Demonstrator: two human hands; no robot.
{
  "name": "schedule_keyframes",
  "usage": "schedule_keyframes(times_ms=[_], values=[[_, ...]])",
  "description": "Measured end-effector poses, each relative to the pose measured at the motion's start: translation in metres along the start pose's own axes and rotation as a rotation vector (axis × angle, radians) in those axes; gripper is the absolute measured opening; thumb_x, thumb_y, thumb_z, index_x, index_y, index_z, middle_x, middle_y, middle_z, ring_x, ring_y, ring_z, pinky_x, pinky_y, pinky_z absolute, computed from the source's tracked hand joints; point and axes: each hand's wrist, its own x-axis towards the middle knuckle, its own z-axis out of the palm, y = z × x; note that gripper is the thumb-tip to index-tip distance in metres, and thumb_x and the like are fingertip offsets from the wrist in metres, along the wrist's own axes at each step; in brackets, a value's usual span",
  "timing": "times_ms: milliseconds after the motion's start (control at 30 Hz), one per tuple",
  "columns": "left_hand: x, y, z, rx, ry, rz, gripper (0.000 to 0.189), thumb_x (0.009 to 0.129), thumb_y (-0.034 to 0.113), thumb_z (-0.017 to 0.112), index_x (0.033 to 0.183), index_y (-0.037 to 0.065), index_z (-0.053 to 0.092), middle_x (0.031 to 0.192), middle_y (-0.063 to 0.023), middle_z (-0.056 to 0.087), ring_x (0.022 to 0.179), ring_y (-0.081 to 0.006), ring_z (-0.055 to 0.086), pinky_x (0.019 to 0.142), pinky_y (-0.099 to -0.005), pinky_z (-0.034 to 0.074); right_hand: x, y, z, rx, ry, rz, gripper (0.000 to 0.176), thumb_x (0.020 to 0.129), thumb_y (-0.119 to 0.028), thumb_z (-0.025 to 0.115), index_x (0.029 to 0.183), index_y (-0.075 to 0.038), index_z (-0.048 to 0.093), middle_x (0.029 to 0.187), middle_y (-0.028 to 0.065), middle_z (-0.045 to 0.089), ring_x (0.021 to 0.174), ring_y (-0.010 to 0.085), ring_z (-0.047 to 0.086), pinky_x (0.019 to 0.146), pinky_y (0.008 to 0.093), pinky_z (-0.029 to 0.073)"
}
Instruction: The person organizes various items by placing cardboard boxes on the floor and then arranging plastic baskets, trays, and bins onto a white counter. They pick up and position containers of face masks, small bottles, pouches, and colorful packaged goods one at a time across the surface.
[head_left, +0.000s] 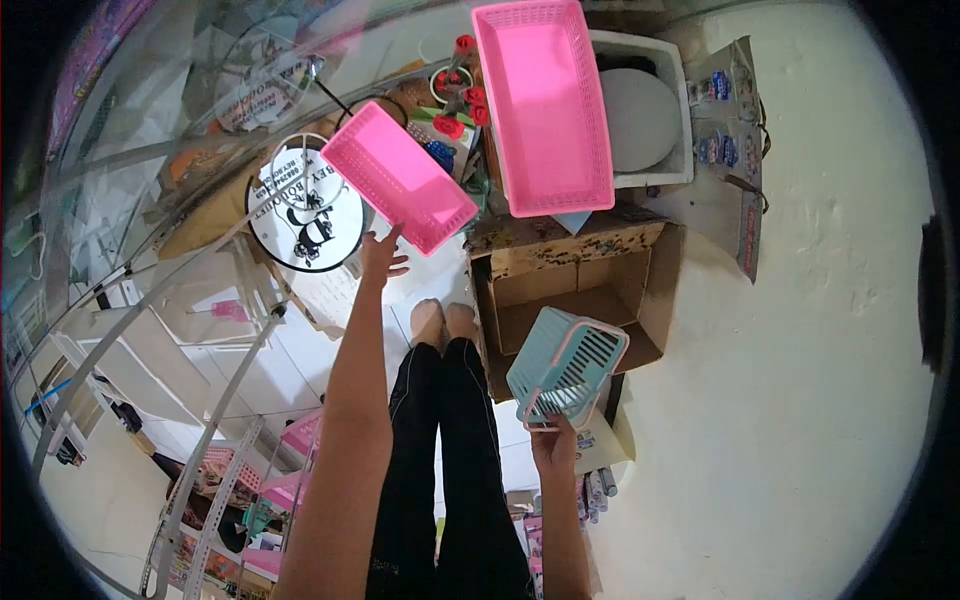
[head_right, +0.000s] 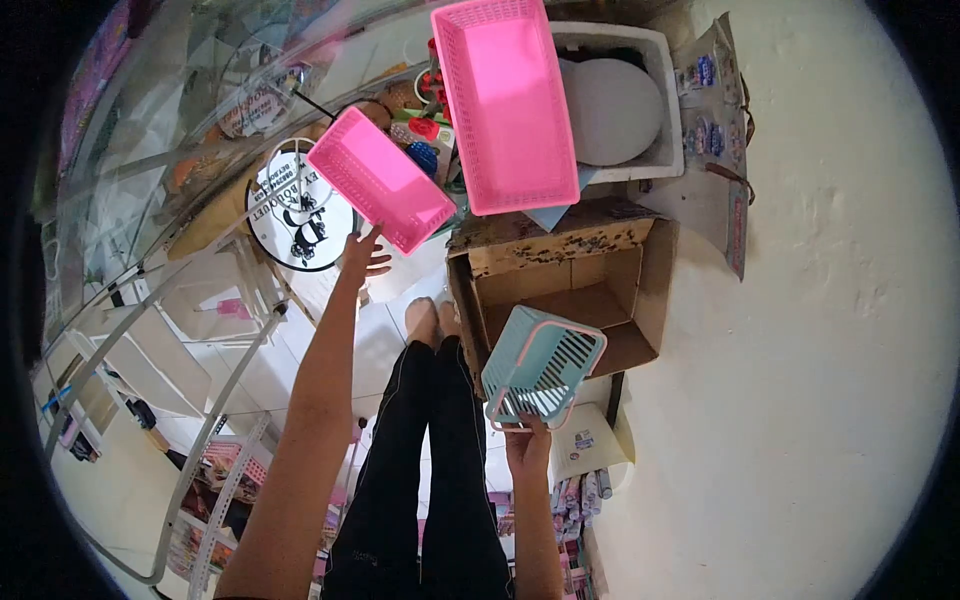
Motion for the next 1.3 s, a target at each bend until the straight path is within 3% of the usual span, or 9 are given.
schedule_keyframes(times_ms=[33, 67, 133, 200, 533, 767, 1000, 1167, 1300], values=[[0.002, 0.001, 0.001, 0.057, 0.034, -0.016, 0.059, 0.062, 0.028, 0.06, 0.107, 0.004, 0.031, 0.082, -0.0225, 0.05, 0.056, -0.0322, 0.053, 0.051, -0.0343, 0.045, 0.001, 0.001, 0.002, 0.006, 0.033, -0.007, 0.035, 0.062, 0.008, 0.04, 0.097, 0.006, 0.037, 0.089, 0.015, 0.049, 0.082, 0.024, 0.051, 0.069, 0.0319, 0.047], [0.018, -0.008, -0.003, 0.059, 0.035, -0.02, 0.059, 0.062, 0.028, 0.06, 0.107, 0.004, 0.031, 0.082, -0.0225, 0.05, 0.056, -0.0322, 0.053, 0.051, -0.0343, 0.045, 0.004, 0.0, 0.002, 0.005, 0.038, -0.005, 0.035, 0.062, 0.008, 0.04, 0.097, 0.006, 0.037, 0.089, 0.015, 0.049, 0.082, 0.024, 0.051, 0.069, 0.0319, 0.047], [0.034, -0.015, -0.009, 0.758, 0.262, 0.847, 0.034, 0.064, 0.016, 0.054, 0.092, 0.001, 0.042, 0.064, -0.0194, 0.052, 0.052, -0.0273, 0.054, 0.047, -0.0346, 0.042, 0.005, -0.004, 0.001, 0.022, 0.046, 0.038, 0.033, 0.063, 0.007, 0.04, 0.096, 0.005, 0.038, 0.088, 0.0139, 0.049, 0.081, 0.0234, 0.052, 0.068, 0.0304, 0.048], [0.015, -0.018, -0.012, 0.641, 0.335, 0.86, 0.018, 0.064, 0.008, 0.048, 0.08, -0.001, 0.045, 0.05, -0.0156, 0.049, 0.051, -0.0259, 0.053, 0.044, -0.0347, 0.04, 0.008, -0.008, -0.007, 0.014, 0.055, 0.021, 0.031, 0.064, 0.006, 0.041, 0.094, 0.005, 0.039, 0.088, 0.0136, 0.05, 0.079, 0.0229, 0.052, 0.067, 0.0303, 0.048], [-0.12, -0.043, -0.087, 0.091, -0.099, 0.689, 0.025, 0.078, 0.011, 0.038, 0.099, -0.004, 0.037, 0.071, -0.0102, 0.052, 0.056, -0.0152, 0.053, 0.049, -0.0261, 0.046, -0.012, -0.022, -0.016, 0.009, 0.052, -0.013, 0.03, 0.06, 0.007, 0.045, 0.089, 0.0, 0.043, 0.086, 0.0108, 0.049, 0.074, 0.0213, 0.053, 0.062, 0.0309, 0.049], [-0.177, 0.036, -0.016, 0.076, -0.184, 0.815, 0.026, 0.077, 0.006, 0.041, 0.101, -0.004, 0.039, 0.073, -0.0081, 0.051, 0.059, -0.01, 0.049, 0.051, -0.0234, 0.044, -0.02, -0.017, -0.027, 0.089, -0.002, -0.007, 0.033, 0.06, 0.008, 0.042, 0.092, 0.002, 0.041, 0.087, 0.0121, 0.05, 0.077, 0.0222, 0.052, 0.066, 0.0303, 0.047], [-0.174, 0.133, 0.063, 0.431, -0.19, 0.962, 0.017, 0.075, 0.005, 0.042, 0.088, -0.006, 0.045, 0.058, -0.0092, 0.053, 0.049, -0.015, 0.054, 0.043, -0.0242, 0.043, -0.028, -0.022, -0.026, 0.11, 0.031, -0.032, 0.03, 0.061, 0.007, 0.041, 0.091, 0.003, 0.041, 0.086, 0.0125, 0.05, 0.076, 0.0227, 0.052, 0.065, 0.0308, 0.047], [-0.173, 0.152, 0.098, 0.786, -0.033, 1.16, 0.017, 0.068, 0.008, 0.048, 0.078, -0.006, 0.049, 0.055, -0.0188, 0.052, 0.051, -0.0278, 0.053, 0.046, -0.0313, 0.042, -0.035, -0.03, -0.007, 0.043, 0.024, -0.181, 0.024, 0.065, 0.001, 0.043, 0.089, 0.003, 0.041, 0.084, 0.0121, 0.05, 0.072, 0.0216, 0.054, 0.062, 0.0321, 0.049], [-0.169, 0.151, 0.117, 0.726, -0.051, 1.204, 0.015, 0.065, 0.008, 0.047, 0.065, -0.007, 0.048, 0.057, -0.0217, 0.051, 0.055, -0.0334, 0.052, 0.05, -0.0382, 0.042, -0.041, -0.046, 0.025, 0.004, -0.079, -0.26, 0.027, 0.066, -0.003, 0.047, 0.091, 0.002, 0.04, 0.084, 0.0122, 0.049, 0.072, 0.0202, 0.053, 0.064, 0.031, 0.048]])
